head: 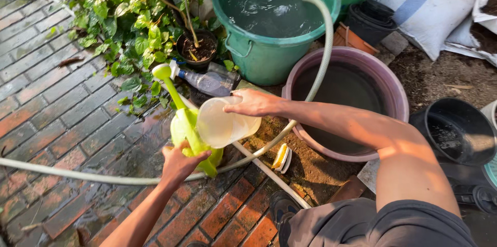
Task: The person waters numerous potted plants on shelves and the floor using a green watering can. They refill the watering can from a bucket using a plastic cup multiple times during the task.
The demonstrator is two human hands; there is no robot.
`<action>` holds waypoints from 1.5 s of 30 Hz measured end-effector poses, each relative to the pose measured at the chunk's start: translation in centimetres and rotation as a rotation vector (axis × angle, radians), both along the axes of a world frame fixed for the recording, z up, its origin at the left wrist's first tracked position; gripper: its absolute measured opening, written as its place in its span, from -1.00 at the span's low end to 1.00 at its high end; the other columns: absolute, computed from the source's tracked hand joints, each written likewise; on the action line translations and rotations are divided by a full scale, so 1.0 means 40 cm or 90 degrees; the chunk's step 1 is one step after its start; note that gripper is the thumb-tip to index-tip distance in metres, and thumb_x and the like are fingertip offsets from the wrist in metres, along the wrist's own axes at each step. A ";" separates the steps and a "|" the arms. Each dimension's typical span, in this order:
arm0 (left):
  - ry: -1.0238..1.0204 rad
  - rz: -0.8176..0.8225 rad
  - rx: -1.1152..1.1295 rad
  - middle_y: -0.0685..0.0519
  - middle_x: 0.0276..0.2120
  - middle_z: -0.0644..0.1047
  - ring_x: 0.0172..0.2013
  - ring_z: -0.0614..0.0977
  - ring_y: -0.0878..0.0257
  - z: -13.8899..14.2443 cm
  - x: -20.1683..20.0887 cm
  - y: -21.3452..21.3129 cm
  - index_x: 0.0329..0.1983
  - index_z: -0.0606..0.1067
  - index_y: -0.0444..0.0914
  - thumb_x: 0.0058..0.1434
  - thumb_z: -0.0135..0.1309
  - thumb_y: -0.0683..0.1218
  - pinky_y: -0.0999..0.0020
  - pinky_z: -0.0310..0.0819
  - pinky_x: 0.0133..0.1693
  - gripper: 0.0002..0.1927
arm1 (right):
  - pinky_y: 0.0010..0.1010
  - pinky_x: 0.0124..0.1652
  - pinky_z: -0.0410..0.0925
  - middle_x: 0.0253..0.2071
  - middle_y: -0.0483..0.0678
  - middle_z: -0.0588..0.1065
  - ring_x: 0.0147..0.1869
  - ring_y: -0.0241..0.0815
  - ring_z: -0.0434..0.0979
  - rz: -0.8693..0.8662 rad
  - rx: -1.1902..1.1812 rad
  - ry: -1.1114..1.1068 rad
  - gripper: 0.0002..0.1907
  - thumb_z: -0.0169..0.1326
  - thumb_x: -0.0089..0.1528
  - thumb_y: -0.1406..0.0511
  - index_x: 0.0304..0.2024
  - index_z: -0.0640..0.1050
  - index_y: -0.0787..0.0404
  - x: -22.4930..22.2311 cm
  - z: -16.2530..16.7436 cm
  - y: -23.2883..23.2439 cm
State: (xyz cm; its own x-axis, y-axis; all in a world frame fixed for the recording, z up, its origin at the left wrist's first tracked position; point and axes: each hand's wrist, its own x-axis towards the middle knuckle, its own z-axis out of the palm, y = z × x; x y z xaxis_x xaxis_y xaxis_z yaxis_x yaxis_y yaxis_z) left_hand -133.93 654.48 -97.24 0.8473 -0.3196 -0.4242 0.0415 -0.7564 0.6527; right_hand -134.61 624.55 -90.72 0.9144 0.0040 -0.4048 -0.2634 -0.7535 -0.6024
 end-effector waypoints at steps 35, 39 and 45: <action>0.084 -0.270 0.064 -0.14 -0.07 0.67 -0.05 0.67 0.06 -0.113 0.094 0.038 0.03 0.65 -0.04 -0.19 0.39 0.33 0.22 0.53 -0.02 -0.29 | -0.21 0.22 0.38 0.22 0.14 0.53 0.27 0.05 0.55 -0.031 -0.107 0.046 0.00 0.06 -0.06 -0.27 0.25 0.51 0.22 0.013 0.154 0.071; 0.069 -0.279 0.076 -0.03 -0.16 0.71 -0.14 0.72 0.14 -0.073 0.110 0.004 -0.02 0.67 -0.05 -0.14 0.39 0.30 0.21 0.53 -0.07 -0.37 | -0.21 0.26 0.32 0.26 0.22 0.43 0.33 0.08 0.46 0.001 -0.121 -0.013 0.09 0.18 -0.01 -0.28 0.29 0.40 0.38 0.023 0.158 0.060; -0.032 -0.235 0.028 -0.13 -0.05 0.62 0.18 0.38 -0.13 -0.037 0.111 -0.027 0.16 0.58 0.04 -0.21 0.49 0.26 0.08 0.33 0.15 -0.21 | -0.20 0.17 0.37 0.15 0.13 0.53 0.23 0.06 0.53 -0.087 -0.094 -0.063 -0.05 0.24 -0.04 -0.22 0.22 0.48 0.21 0.000 0.170 0.045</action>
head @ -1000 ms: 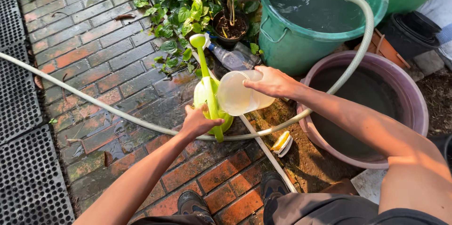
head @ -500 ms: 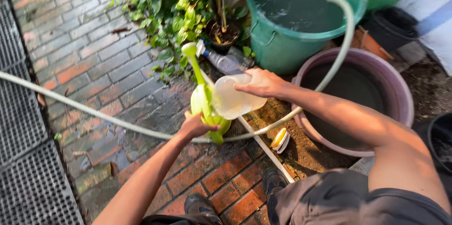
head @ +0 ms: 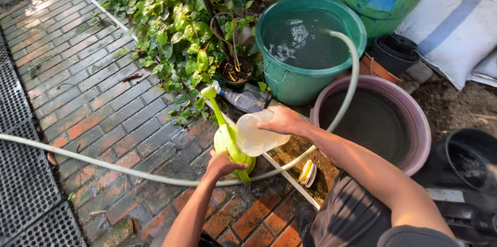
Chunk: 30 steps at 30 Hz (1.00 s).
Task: The person waters numerous potted plants on shelves and the floor using a green watering can. They refill the watering can from a bucket using a plastic cup multiple times during the task.
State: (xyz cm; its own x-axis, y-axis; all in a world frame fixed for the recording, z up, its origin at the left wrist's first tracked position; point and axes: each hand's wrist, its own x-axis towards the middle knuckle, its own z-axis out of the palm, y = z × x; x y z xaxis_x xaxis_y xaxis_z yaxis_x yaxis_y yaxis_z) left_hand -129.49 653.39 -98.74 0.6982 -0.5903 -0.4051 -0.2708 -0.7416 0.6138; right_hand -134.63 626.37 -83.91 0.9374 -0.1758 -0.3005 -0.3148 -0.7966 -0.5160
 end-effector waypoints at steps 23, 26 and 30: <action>0.085 0.076 0.229 -0.53 0.42 -0.01 0.38 0.23 -0.29 -0.064 0.038 -0.035 0.52 -0.42 -0.39 -0.46 0.56 0.42 0.04 0.26 0.30 0.82 | -0.08 0.24 0.26 0.25 0.23 0.43 0.32 0.19 0.41 0.023 -0.167 0.037 0.07 0.18 0.03 -0.31 0.33 0.40 0.28 0.018 0.001 0.058; 0.121 0.080 0.243 -0.52 0.46 -0.07 0.37 0.28 -0.29 -0.088 0.046 -0.032 0.55 -0.43 -0.38 -0.49 0.53 0.40 0.05 0.27 0.31 0.83 | -0.07 0.24 0.30 0.23 0.29 0.46 0.32 0.21 0.44 0.011 -0.163 0.056 0.07 0.15 0.06 -0.29 0.36 0.39 0.29 0.006 0.008 0.068; 0.062 -0.016 0.268 -0.53 0.44 -0.14 0.39 0.13 -0.36 -0.101 0.052 -0.031 0.43 -0.40 -0.53 -0.43 0.57 0.52 0.05 0.19 0.31 0.83 | -0.06 0.21 0.29 0.21 0.33 0.43 0.27 0.25 0.44 -0.002 -0.182 0.042 0.08 0.17 0.06 -0.29 0.38 0.36 0.29 -0.004 0.036 0.088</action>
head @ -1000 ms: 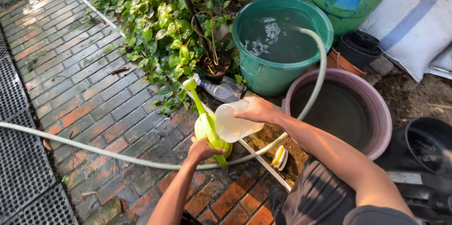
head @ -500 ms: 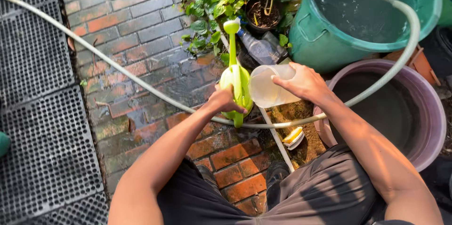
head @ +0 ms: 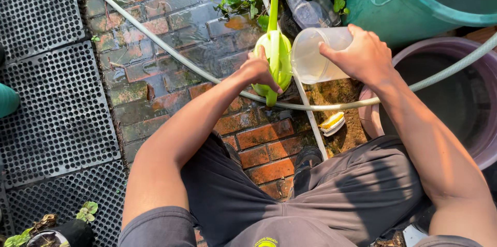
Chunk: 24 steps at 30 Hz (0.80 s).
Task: The person waters numerous potted plants on shelves and the floor using a green watering can. They refill the watering can from a bucket using a plastic cup multiple times during the task.
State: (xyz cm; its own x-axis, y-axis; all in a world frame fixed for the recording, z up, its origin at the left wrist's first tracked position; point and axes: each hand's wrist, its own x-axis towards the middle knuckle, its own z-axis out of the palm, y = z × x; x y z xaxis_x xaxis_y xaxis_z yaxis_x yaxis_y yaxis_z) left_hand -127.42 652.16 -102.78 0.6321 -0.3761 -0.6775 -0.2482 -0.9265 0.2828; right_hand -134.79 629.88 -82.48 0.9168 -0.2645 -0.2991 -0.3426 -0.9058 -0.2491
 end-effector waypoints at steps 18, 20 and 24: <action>0.064 0.063 0.042 -0.60 0.43 -0.14 0.33 0.33 -0.31 0.039 0.004 -0.019 0.52 -0.49 -0.40 -0.45 0.51 0.46 0.10 0.33 0.27 0.84 | 0.03 0.12 0.34 0.17 0.31 0.42 0.17 0.32 0.48 -0.012 -0.044 -0.016 0.04 0.22 0.07 -0.29 0.34 0.39 0.27 -0.003 0.050 0.039; 0.059 0.051 0.052 -0.65 0.42 -0.17 0.32 0.33 -0.33 0.033 0.006 -0.023 0.51 -0.48 -0.42 -0.44 0.51 0.49 0.09 0.32 0.27 0.85 | 0.04 0.09 0.33 0.16 0.33 0.41 0.15 0.35 0.48 0.000 -0.049 -0.045 0.09 0.24 0.06 -0.29 0.37 0.34 0.30 -0.003 0.046 0.035; 0.049 0.054 0.040 -0.59 0.41 -0.07 0.29 0.37 -0.28 0.029 0.010 -0.029 0.52 -0.47 -0.43 -0.47 0.51 0.49 0.13 0.36 0.25 0.87 | 0.07 0.09 0.34 0.15 0.34 0.41 0.15 0.36 0.48 0.000 -0.053 -0.057 0.09 0.25 0.06 -0.28 0.37 0.34 0.30 0.003 0.042 0.028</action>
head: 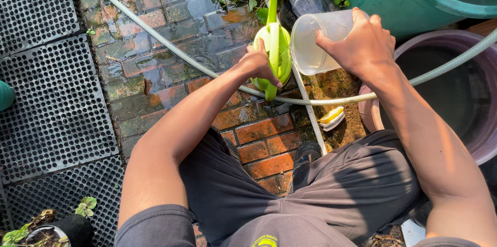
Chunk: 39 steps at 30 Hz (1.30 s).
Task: The person waters numerous potted plants on shelves and the floor using a green watering can. They refill the watering can from a bucket using a plastic cup multiple times during the task.
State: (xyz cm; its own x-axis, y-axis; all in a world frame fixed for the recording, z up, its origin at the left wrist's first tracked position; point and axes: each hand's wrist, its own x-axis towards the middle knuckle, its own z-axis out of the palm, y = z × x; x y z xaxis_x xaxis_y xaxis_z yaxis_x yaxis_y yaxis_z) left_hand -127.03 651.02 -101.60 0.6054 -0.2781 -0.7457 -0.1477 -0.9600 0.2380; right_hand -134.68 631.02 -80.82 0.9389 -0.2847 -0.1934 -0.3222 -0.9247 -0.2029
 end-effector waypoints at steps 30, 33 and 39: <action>0.013 0.009 0.012 -0.60 0.42 -0.10 0.30 0.36 -0.29 0.010 0.001 -0.024 0.50 -0.50 -0.43 -0.46 0.53 0.48 0.15 0.34 0.26 0.87 | 0.12 -0.04 0.39 0.28 0.46 0.24 0.06 0.45 0.48 0.091 -0.154 -0.159 0.19 0.30 0.11 -0.32 0.42 0.29 0.41 -0.009 -0.035 0.002; 0.031 0.032 0.017 -0.51 0.44 -0.08 0.31 0.36 -0.26 0.009 0.003 -0.033 0.52 -0.52 -0.37 -0.49 0.53 0.44 0.10 0.35 0.27 0.88 | 0.09 -0.03 0.40 0.30 0.48 0.21 0.05 0.43 0.47 0.100 -0.172 -0.181 0.18 0.30 0.11 -0.31 0.42 0.29 0.42 -0.012 -0.044 0.001; 0.042 0.031 0.021 -0.53 0.45 -0.13 0.31 0.36 -0.28 -0.002 0.013 -0.046 0.51 -0.55 -0.36 -0.47 0.54 0.45 0.10 0.33 0.28 0.89 | 0.06 -0.01 0.39 0.32 0.53 0.17 0.06 0.40 0.43 0.149 -0.197 -0.241 0.19 0.29 0.15 -0.31 0.43 0.27 0.47 -0.023 -0.051 0.000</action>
State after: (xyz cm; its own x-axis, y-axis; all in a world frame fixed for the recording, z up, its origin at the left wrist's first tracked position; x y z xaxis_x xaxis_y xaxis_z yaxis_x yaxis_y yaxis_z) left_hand -126.50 649.18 -101.68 0.5667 -0.2239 -0.7929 -0.0858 -0.9732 0.2135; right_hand -135.61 631.03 -82.87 0.9720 -0.0491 0.2298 -0.0572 -0.9979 0.0287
